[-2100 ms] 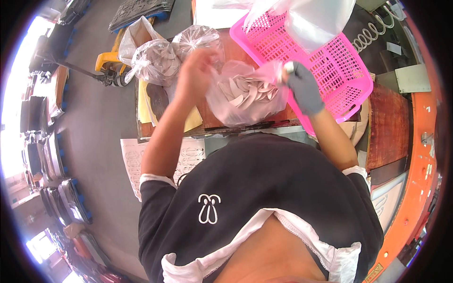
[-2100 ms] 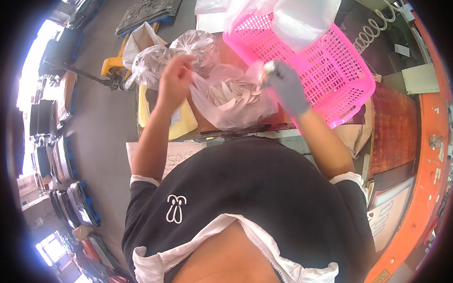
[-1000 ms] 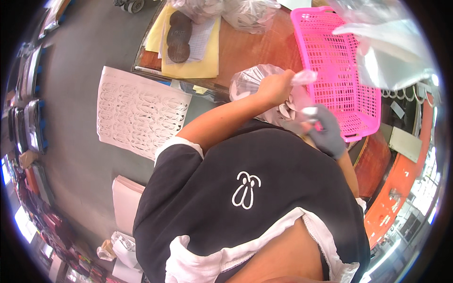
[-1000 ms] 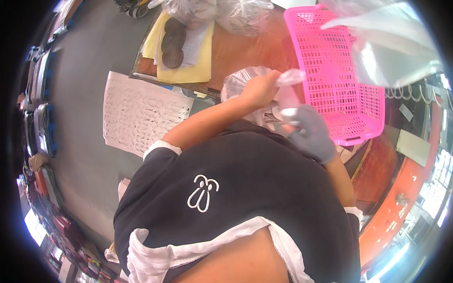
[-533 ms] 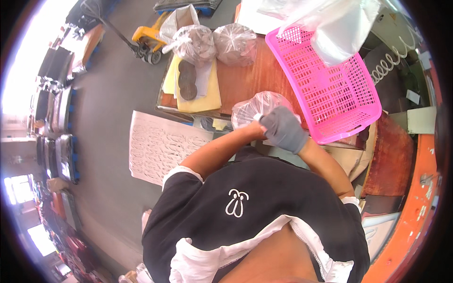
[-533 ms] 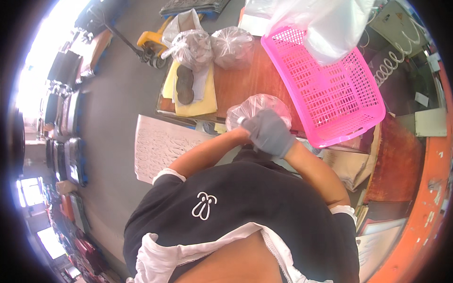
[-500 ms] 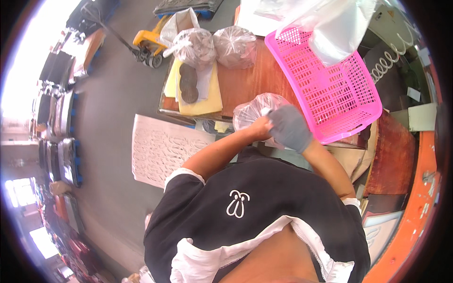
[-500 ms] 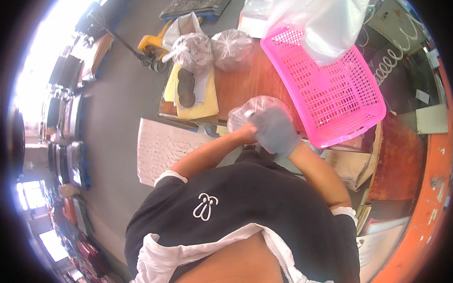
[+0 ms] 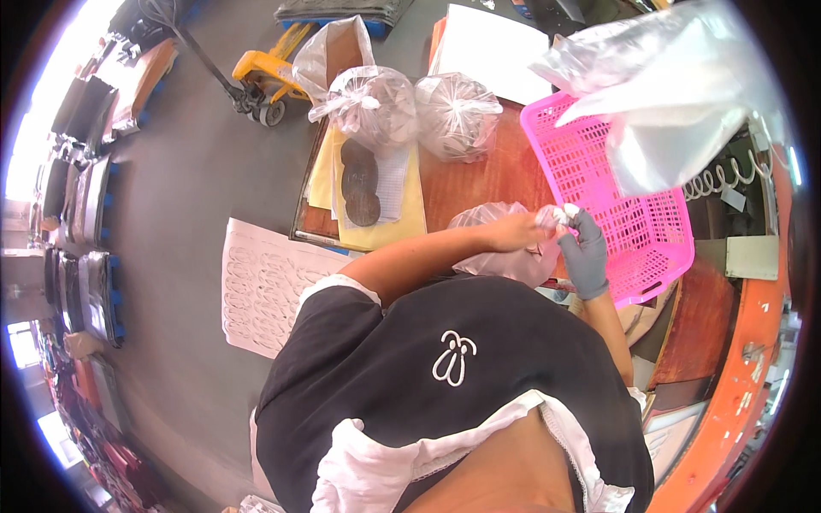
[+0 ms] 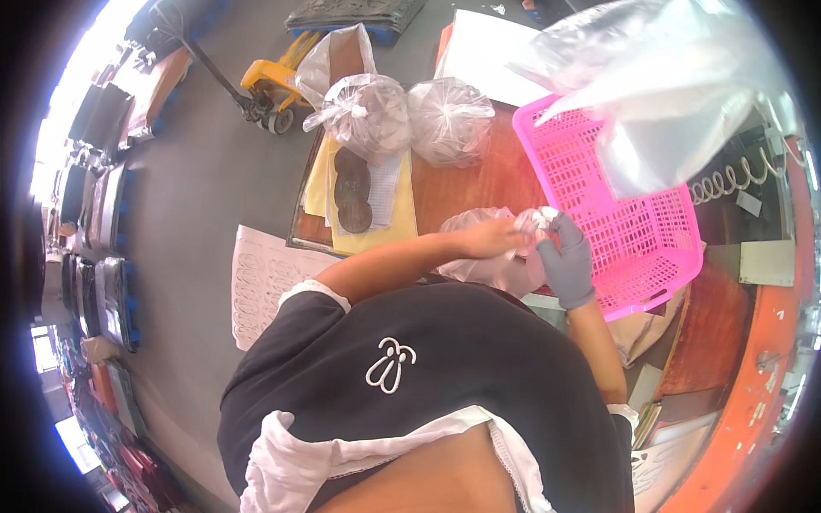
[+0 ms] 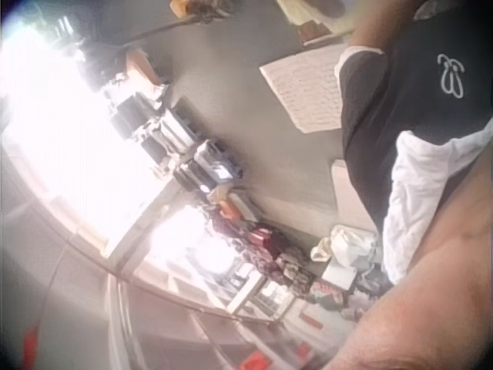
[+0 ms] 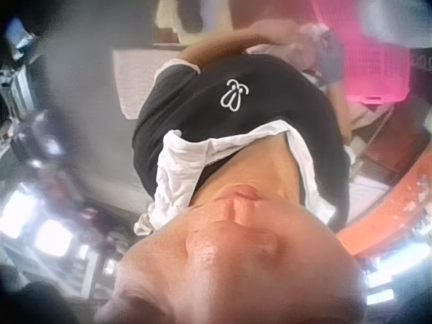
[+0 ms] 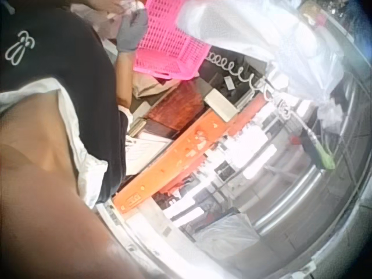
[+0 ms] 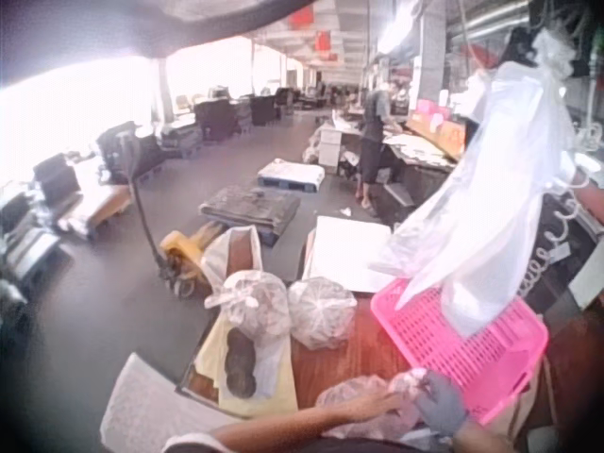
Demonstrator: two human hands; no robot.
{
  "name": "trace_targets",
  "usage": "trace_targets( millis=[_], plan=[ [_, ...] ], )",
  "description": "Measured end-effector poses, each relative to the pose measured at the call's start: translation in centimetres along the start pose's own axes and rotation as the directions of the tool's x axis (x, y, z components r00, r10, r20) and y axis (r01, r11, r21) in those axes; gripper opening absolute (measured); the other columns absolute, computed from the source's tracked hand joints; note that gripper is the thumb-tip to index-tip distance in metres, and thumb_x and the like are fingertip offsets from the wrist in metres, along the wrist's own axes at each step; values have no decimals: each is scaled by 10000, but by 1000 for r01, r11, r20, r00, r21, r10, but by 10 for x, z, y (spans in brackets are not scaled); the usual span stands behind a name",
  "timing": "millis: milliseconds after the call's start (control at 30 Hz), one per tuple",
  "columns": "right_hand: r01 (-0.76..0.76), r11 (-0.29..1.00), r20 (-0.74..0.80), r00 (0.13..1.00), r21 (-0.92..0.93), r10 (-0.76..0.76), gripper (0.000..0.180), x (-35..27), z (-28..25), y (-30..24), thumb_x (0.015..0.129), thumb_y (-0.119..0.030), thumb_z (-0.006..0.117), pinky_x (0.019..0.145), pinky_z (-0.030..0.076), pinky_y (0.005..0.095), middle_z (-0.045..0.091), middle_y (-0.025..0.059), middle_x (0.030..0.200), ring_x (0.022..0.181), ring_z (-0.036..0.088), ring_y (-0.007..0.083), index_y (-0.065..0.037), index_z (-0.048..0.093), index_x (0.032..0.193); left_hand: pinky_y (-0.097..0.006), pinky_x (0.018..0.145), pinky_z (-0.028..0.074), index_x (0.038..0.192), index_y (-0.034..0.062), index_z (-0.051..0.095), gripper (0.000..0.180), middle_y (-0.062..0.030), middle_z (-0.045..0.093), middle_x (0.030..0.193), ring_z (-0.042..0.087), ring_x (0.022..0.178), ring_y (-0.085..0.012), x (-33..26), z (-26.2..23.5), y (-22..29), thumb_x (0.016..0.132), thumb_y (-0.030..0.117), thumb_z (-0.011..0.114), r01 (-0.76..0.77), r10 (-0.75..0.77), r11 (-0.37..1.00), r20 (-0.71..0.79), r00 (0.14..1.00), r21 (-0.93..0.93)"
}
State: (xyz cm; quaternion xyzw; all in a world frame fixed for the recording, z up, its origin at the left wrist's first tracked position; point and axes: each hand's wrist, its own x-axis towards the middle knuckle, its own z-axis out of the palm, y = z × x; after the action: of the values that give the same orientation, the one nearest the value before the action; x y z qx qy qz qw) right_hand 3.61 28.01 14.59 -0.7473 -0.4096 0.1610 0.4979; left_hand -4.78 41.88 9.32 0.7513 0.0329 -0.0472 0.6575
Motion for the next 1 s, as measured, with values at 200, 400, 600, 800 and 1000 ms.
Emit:
trace_targets(
  millis=[200,400,600,800,1000],
  plan=[
    [549,690,167,824,-472,-541,297,22,13,-33,726,-21,607,740,471,371,563,159,981,865,570,299,-26,556,1019,-434,666,450,830,12,634,433,-220,614,762,589,720,-371,-10,-17,-9,818,439,562,167,-150,962,-96,984,217],
    [398,791,47,903,-466,-427,382,56,6,-56,751,-83,636,818,451,382,550,167,1047,963,554,313,-18,508,1105,-420,675,462,861,-4,628,421,-208,632,783,620,755,-344,-2,-51,-13,784,409,603,110,-88,967,-101,991,230],
    [-101,980,-57,994,-171,92,363,29,39,-9,764,-178,612,689,461,383,559,148,892,803,566,305,-23,524,1080,-387,679,464,866,-10,603,340,-181,638,805,634,773,-288,11,-70,-23,660,244,696,87,-84,990,-34,996,108],
    [130,918,18,991,-374,-133,79,26,49,-10,739,-124,573,546,426,398,557,133,697,614,545,330,-52,588,768,-416,749,469,1123,68,495,579,-187,632,928,604,883,-365,10,-43,-30,654,321,723,-33,59,971,-103,993,237],
    [497,755,233,868,-428,-439,118,41,53,-34,697,-118,624,574,425,405,562,94,769,676,547,302,-51,580,783,-442,761,458,1173,126,455,485,-199,621,965,586,896,-388,8,-38,-42,780,385,575,-139,151,981,-86,985,137]
  ],
)
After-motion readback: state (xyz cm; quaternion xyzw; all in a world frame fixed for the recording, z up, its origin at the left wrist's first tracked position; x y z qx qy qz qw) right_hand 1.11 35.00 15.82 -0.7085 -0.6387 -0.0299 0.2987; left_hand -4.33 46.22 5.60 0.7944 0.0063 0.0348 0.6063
